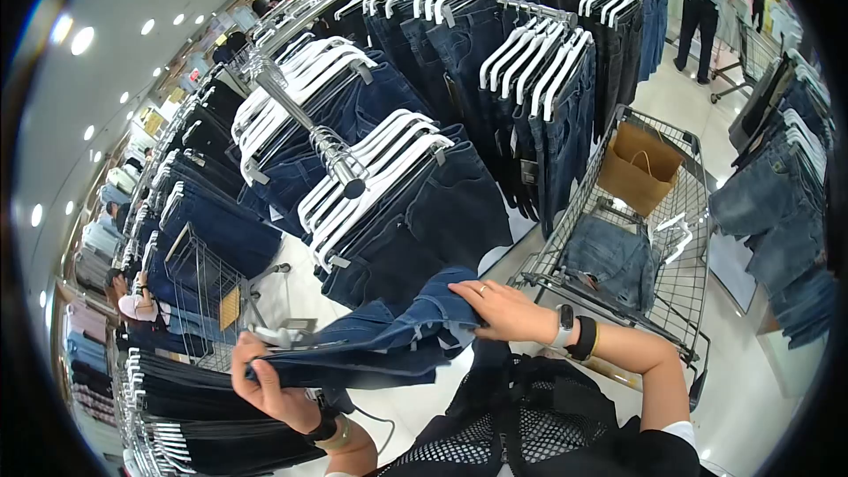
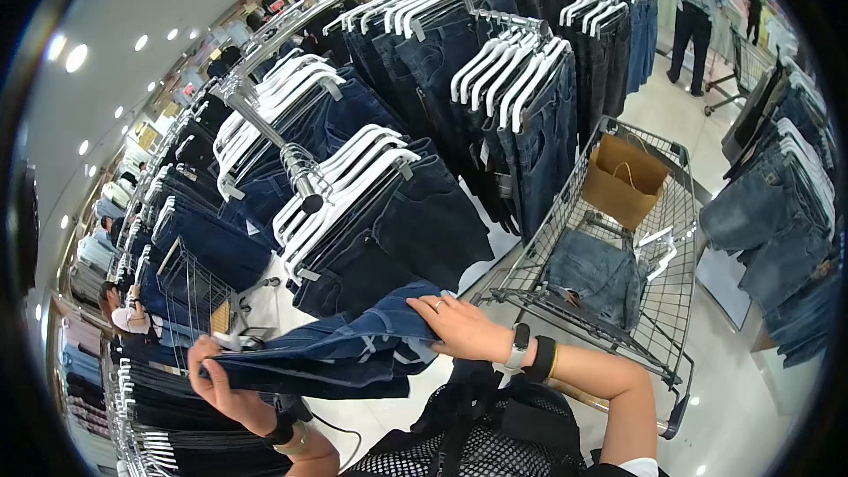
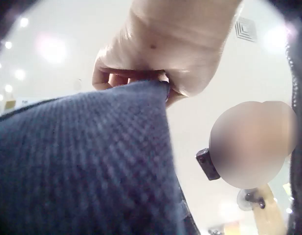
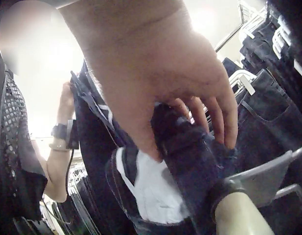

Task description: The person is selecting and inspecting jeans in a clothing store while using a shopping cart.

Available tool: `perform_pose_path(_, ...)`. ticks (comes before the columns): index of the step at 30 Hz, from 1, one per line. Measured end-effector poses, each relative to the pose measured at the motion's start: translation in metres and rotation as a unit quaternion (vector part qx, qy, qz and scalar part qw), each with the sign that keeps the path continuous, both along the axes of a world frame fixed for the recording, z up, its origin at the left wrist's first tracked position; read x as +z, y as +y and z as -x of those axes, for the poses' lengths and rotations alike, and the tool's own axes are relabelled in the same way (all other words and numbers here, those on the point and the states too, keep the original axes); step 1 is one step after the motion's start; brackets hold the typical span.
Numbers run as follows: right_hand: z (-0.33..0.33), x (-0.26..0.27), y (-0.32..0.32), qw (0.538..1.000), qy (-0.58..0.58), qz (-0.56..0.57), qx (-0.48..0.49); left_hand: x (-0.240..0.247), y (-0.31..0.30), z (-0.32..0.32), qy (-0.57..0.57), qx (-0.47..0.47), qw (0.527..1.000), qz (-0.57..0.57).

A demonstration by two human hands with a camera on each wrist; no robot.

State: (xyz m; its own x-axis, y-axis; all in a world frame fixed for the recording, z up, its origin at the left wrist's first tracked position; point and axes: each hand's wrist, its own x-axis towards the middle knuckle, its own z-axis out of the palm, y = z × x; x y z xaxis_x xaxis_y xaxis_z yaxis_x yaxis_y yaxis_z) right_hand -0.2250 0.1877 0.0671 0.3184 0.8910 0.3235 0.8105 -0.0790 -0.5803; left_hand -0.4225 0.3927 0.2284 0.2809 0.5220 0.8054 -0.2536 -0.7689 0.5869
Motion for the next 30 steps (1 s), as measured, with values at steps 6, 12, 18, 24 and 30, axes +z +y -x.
perform_pose_path(6,-0.041,0.007,-0.038,0.982,0.065,-0.057,-0.165,0.034,0.015,-0.004,-0.057,-0.001,0.998,-0.025)
perform_pose_path(12,-0.056,0.14,-0.146,0.867,0.392,-0.188,-0.243,0.044,0.051,-0.056,0.013,-0.165,0.986,0.004)
perform_pose_path(18,-0.071,0.198,-0.22,0.833,0.184,-0.37,-0.367,0.091,0.022,-0.187,0.005,-0.119,0.989,-0.083)
perform_pose_path(24,-0.073,0.277,-0.277,0.786,-0.054,-0.475,-0.391,0.178,-0.008,-0.273,-0.078,-0.24,0.965,-0.068)
perform_pose_path(30,0.055,0.27,-0.325,0.75,-0.175,-0.462,-0.44,0.164,-0.016,-0.206,-0.192,-0.259,0.935,-0.147)
